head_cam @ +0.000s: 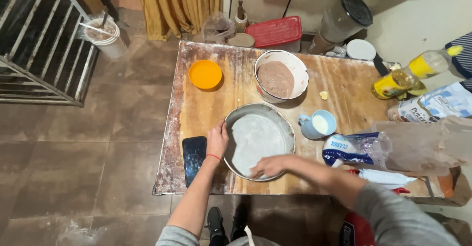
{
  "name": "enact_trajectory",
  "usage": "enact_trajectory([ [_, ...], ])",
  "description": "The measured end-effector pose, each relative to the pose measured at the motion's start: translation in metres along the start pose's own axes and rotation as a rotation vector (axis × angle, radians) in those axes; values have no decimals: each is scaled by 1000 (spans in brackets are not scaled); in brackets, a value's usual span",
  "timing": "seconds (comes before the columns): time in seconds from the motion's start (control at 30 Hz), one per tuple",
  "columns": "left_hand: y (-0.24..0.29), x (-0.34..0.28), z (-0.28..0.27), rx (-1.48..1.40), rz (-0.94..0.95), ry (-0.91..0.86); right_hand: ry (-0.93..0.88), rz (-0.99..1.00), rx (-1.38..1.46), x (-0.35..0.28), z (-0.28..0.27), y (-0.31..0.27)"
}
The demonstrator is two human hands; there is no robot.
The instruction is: The recorder greases the interior of a round baking pan with fat and then dusts it with flour to prepare it for baking.
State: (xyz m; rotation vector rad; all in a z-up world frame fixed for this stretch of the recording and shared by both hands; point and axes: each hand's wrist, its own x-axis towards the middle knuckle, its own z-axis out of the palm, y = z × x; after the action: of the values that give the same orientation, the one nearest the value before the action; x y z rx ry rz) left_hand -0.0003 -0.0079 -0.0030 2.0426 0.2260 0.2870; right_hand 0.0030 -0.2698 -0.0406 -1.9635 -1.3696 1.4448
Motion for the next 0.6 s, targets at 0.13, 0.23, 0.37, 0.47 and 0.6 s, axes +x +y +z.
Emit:
enact_trajectory([
  [0.13, -3, 1, 3, 16, 10, 8, -160, 699, -389, -29, -92, -99],
  [0.23, -9, 0, 9, 14, 46, 27, 422, 333, -615, 12, -64, -47],
  [0.37, -6, 4, 3, 33, 64, 33, 541, 392, -573, 55, -63, -65],
  [0.47, 6, 0, -2, 62, 36, 22, 663, 553, -568, 59, -62, -46],
  [0.6, 19, -2, -4, 90, -12, 27, 831, 838, -426, 43, -48, 0],
])
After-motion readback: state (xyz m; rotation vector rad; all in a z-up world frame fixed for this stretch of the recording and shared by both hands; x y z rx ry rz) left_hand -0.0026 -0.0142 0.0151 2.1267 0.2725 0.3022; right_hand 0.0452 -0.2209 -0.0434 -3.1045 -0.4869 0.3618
